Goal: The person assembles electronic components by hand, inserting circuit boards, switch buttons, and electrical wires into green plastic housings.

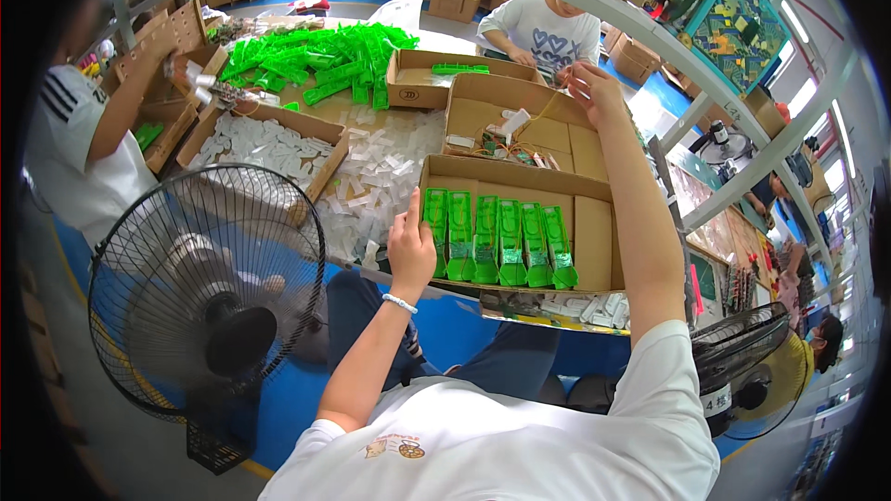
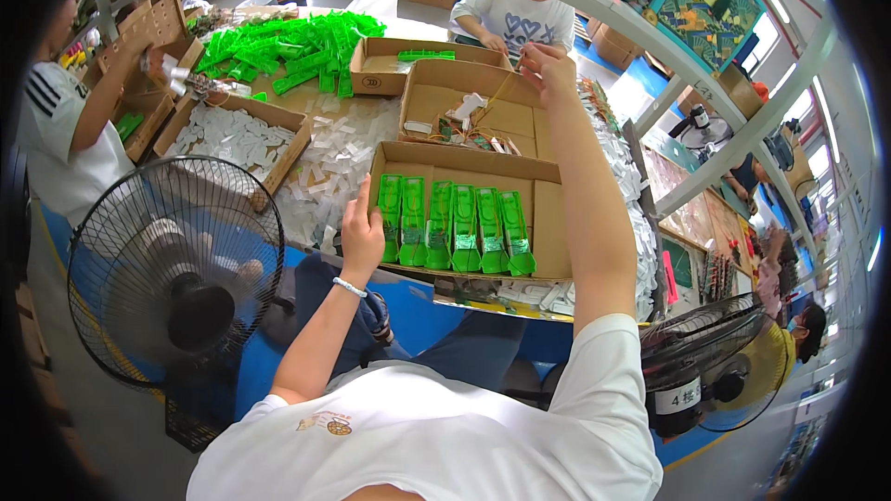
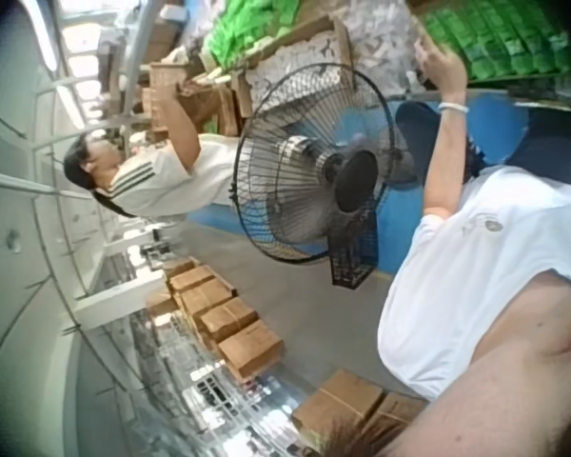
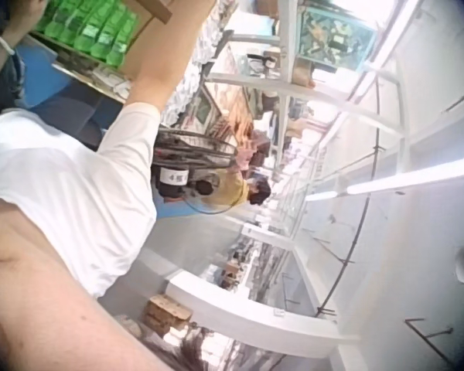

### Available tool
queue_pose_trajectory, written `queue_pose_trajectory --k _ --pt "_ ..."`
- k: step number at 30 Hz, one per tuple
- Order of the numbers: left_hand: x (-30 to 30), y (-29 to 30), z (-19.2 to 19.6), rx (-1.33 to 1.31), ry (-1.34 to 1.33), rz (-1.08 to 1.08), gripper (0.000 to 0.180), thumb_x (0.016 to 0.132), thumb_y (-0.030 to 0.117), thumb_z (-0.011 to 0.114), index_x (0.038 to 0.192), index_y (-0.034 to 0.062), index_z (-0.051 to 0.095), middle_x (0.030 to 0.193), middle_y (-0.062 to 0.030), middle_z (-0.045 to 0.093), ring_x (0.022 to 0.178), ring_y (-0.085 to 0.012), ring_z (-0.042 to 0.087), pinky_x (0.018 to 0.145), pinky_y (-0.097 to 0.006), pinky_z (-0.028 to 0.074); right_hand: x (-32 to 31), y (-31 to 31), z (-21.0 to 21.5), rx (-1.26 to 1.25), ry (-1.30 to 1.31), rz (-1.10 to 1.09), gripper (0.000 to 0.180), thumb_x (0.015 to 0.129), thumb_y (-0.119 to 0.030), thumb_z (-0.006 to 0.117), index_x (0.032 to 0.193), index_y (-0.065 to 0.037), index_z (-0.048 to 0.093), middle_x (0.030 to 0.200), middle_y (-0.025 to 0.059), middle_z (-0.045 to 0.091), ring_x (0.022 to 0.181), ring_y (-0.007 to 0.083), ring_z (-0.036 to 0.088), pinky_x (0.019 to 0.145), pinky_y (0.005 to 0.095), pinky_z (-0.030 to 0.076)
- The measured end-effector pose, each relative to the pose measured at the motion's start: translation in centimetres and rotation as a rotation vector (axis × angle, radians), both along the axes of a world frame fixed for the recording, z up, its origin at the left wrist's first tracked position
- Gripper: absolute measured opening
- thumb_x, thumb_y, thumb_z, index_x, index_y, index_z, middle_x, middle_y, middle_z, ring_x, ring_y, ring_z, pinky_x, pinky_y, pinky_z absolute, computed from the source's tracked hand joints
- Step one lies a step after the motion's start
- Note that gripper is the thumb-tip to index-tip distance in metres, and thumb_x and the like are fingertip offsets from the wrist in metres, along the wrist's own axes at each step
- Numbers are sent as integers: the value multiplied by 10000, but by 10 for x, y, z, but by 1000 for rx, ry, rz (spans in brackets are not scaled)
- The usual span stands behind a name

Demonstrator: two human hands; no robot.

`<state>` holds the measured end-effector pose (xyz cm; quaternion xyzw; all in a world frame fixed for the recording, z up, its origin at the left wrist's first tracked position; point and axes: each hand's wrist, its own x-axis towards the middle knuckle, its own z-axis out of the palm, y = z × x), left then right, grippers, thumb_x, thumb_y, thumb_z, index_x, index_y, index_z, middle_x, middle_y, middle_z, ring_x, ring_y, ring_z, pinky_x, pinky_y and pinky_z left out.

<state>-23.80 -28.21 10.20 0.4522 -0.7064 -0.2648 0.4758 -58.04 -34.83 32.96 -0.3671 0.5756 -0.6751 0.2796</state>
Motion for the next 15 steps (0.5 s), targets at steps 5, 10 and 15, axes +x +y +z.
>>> queue_pose_trajectory --k 5,10,15 --pt "-5 -18 12 -67 39 2 477 896 74 533 1370 132 516 1006 -150 587 902 -339 568 833 -431 457 3 16 13 -287 -150 81 170 943 -138 593 1063 -21 620 940 98 684 895 193 658 652 270 547" --pt "2 -19 20 -141 -123 -5 407 909 85 547 1316 90 556 1049 -164 594 949 -337 565 876 -416 452 29 49 19 -119 -206 210 283 978 -216 551 1129 22 578 1028 122 661 839 158 637 662 233 527" --pt "5 5 82 -318 -139 -40 378 887 84 590 1261 36 591 1132 -154 586 1036 -316 558 936 -401 439 87 108 16 -136 -127 362 257 972 -210 566 1089 15 603 960 77 660 750 110 605 626 214 501"
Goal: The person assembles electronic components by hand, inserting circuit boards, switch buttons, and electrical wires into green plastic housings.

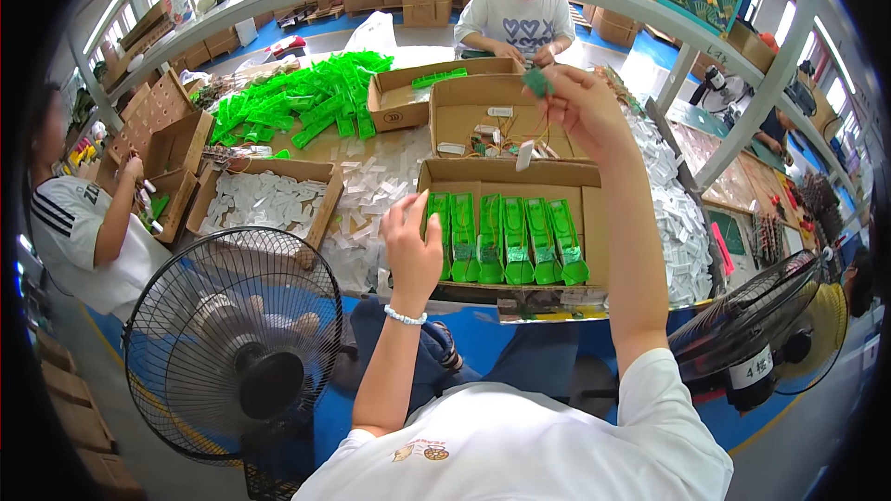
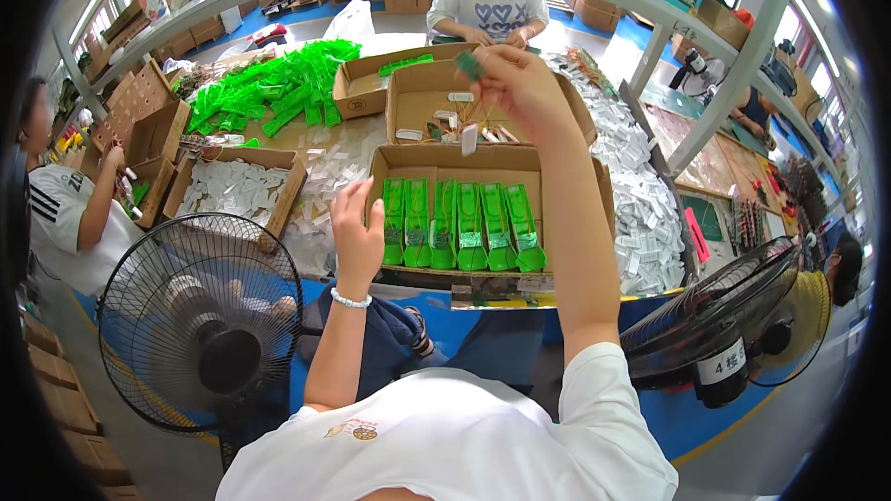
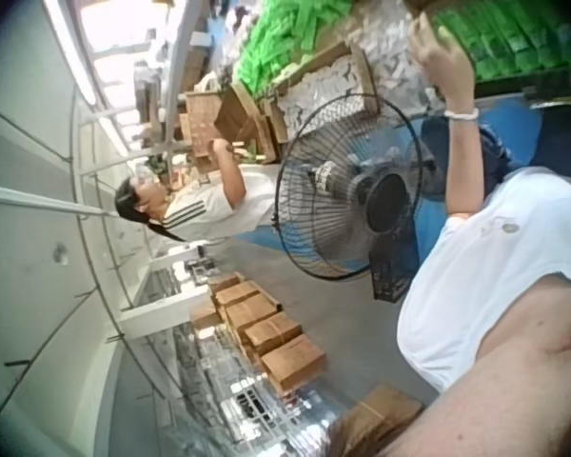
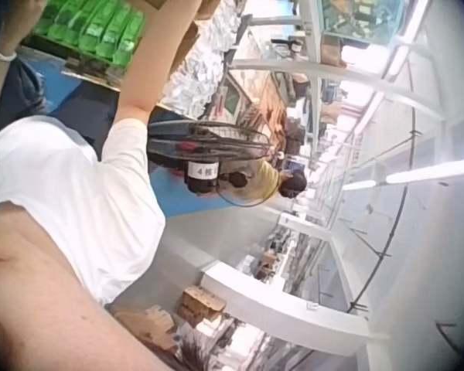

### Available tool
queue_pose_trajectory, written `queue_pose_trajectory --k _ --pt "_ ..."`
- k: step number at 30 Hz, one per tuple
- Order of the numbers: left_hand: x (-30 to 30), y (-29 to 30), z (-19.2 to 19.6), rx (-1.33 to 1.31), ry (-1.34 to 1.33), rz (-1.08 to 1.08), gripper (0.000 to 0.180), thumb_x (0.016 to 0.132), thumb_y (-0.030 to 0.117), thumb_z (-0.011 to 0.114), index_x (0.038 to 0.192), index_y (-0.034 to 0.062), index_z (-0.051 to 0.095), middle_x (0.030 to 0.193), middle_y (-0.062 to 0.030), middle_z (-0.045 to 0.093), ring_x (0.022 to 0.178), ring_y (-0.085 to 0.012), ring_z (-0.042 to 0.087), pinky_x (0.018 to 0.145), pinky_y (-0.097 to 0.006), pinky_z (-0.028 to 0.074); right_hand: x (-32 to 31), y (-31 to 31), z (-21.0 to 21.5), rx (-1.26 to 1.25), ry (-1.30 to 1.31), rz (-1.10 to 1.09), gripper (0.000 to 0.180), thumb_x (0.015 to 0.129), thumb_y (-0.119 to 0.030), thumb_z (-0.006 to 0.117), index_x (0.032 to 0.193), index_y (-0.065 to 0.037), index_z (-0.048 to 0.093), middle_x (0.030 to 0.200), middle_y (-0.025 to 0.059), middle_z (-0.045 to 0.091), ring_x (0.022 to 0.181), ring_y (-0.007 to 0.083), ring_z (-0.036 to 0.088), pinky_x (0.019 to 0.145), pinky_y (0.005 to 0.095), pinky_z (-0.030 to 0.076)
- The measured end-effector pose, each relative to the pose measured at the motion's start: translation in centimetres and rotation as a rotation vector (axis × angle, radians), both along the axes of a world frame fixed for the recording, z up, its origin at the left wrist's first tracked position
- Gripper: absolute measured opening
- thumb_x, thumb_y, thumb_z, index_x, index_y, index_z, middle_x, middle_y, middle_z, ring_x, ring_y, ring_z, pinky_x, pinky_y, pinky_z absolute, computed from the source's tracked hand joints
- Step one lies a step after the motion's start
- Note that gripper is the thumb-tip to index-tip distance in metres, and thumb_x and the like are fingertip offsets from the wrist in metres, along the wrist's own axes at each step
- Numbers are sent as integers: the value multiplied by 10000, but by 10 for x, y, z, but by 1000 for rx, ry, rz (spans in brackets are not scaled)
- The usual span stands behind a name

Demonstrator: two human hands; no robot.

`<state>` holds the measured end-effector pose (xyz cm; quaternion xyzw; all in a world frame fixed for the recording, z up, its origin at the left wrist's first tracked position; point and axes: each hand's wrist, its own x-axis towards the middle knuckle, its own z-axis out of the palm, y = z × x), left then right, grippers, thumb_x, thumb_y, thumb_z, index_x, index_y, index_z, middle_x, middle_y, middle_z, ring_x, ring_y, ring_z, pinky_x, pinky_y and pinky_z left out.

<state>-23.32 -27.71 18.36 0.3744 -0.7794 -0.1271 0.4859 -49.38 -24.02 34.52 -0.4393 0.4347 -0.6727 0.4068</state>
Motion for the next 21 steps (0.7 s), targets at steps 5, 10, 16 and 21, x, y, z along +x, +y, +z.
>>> queue_pose_trajectory --k 5,10,16,21 --pt "-5 32 74 26 355 -410 363 836 59 655 1191 -6 619 1092 -138 610 983 -269 595 867 -340 473 69 61 -22 43 402 97 158 937 -129 605 1008 6 647 769 20 619 679 61 562 547 178 416" --pt "8 40 67 279 307 -767 262 863 -31 630 1124 -57 640 1081 -108 593 962 -158 584 825 -255 478 97 81 -58 107 261 93 149 896 -137 667 924 9 652 706 5 620 595 44 544 505 196 398" --pt "20 48 51 562 389 -763 226 831 -84 634 1056 -79 653 1016 -107 604 906 -170 627 794 -263 523 113 85 -87 170 169 -51 131 893 -113 652 870 16 648 623 16 590 528 77 542 478 212 395" --pt "23 50 43 666 530 -671 170 812 -86 668 980 -70 679 940 -82 607 853 -151 636 754 -246 531 118 91 -101 68 132 20 108 880 -48 645 951 32 662 766 63 648 679 101 606 562 217 455"
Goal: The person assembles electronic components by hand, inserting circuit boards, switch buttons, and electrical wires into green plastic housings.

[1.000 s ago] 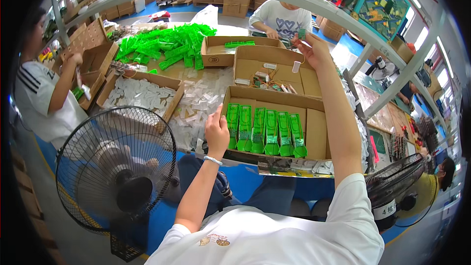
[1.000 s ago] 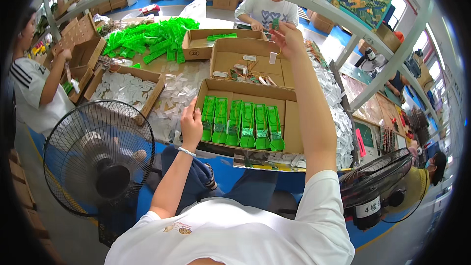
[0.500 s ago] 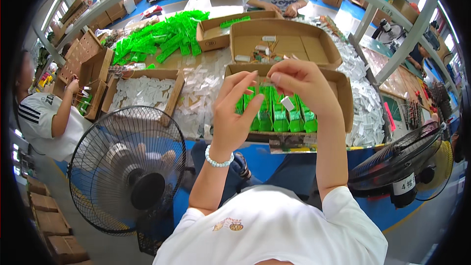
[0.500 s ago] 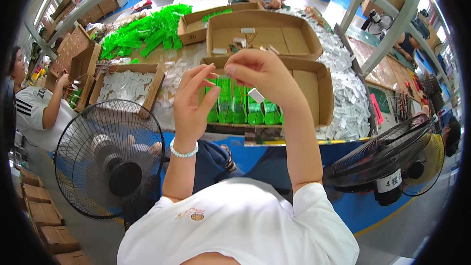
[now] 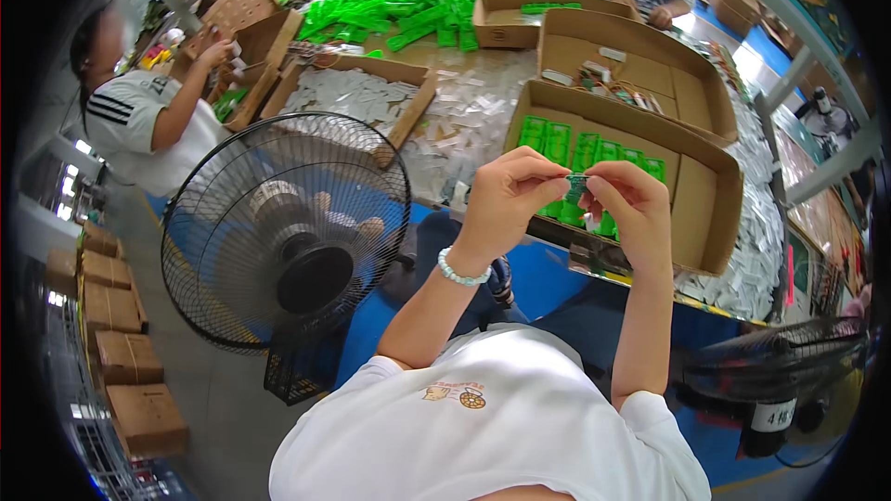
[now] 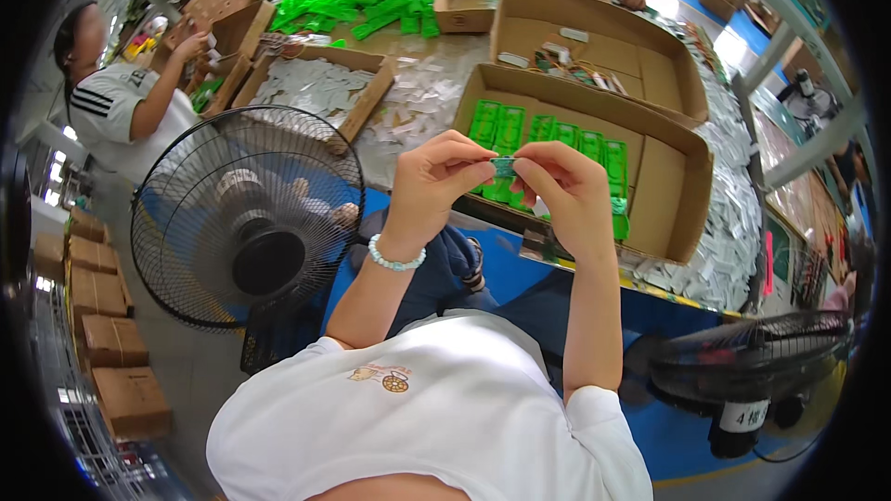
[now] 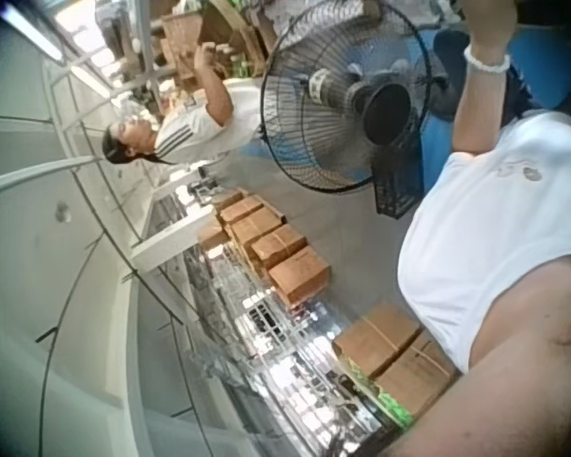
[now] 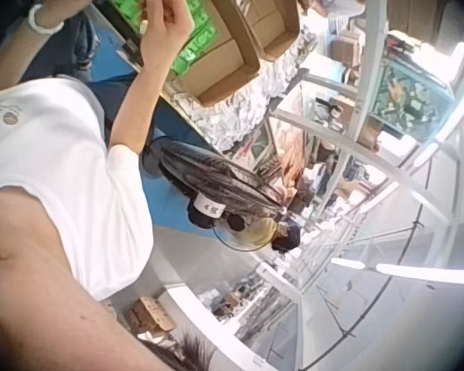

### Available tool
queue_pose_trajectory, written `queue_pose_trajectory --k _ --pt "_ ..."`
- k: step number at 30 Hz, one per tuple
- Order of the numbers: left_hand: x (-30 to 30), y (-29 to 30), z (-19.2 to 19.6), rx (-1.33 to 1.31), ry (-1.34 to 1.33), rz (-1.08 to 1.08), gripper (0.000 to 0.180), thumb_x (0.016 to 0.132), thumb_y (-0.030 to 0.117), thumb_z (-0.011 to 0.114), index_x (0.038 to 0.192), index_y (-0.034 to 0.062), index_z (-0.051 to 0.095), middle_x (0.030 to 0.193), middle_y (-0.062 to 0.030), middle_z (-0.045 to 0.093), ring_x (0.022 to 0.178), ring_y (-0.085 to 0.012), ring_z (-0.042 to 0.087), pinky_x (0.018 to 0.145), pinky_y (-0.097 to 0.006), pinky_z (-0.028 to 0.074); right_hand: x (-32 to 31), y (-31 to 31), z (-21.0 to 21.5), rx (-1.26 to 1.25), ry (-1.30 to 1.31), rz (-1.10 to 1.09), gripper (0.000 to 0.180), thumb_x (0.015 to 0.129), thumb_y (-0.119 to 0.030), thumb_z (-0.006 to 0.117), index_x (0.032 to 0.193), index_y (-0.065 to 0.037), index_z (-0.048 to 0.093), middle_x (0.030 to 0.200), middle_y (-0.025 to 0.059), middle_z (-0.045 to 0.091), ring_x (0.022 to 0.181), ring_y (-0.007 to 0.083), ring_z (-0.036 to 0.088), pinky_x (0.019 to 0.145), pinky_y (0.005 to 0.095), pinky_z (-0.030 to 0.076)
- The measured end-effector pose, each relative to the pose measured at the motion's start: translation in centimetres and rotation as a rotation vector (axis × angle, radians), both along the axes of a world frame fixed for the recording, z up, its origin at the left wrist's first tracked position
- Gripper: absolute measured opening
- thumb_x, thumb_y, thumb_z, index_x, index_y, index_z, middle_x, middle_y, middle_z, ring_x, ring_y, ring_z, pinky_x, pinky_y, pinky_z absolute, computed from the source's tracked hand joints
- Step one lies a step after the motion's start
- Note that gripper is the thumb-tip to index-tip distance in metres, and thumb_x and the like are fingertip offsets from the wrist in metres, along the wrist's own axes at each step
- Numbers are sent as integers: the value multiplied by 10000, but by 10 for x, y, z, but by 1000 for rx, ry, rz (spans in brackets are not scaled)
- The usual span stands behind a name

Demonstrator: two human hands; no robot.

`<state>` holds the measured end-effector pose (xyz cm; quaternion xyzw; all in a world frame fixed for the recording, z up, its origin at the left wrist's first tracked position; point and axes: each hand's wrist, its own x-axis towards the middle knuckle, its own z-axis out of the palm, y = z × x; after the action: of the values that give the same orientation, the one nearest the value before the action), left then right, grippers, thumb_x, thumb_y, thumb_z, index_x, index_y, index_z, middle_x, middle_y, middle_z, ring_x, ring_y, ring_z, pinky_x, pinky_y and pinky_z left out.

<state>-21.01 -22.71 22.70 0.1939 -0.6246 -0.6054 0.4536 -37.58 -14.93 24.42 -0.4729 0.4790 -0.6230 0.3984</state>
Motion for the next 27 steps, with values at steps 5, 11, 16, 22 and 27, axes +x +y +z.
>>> queue_pose_trajectory --k 5,11,16,22,27 --pt "-2 -2 -10 -224 -47 257 156 788 -58 719 938 -16 716 881 -44 616 803 -95 604 701 -193 486 10 -3 -5 -12 42 -96 102 873 -35 651 958 13 681 808 41 653 689 84 601 555 207 447" --pt "-5 -82 -10 -622 -411 472 220 860 151 654 1033 21 696 1128 -161 647 1076 -292 594 963 -387 435 -12 9 -9 -81 25 -301 112 854 -6 665 959 21 694 841 28 640 729 75 569 590 219 437" --pt "16 -191 -73 -614 -1469 1203 518 878 196 540 1376 76 459 1273 -280 543 1259 -474 425 1118 -589 207 -15 31 2 -72 4 -309 72 836 48 649 905 36 665 857 48 630 752 86 561 629 215 442" --pt "4 -222 -79 -411 -1418 1029 195 864 115 515 1012 69 632 919 -139 712 869 -325 695 777 -490 507 -27 60 -3 -89 -18 -256 87 818 90 629 899 60 639 889 71 616 732 95 558 629 203 433" --pt "-60 -199 -66 -476 -1163 871 151 812 80 516 866 18 642 873 -248 676 862 -424 662 753 -512 531 -37 57 -14 -69 -26 -248 97 813 106 625 901 67 633 898 71 607 723 82 544 624 193 413"
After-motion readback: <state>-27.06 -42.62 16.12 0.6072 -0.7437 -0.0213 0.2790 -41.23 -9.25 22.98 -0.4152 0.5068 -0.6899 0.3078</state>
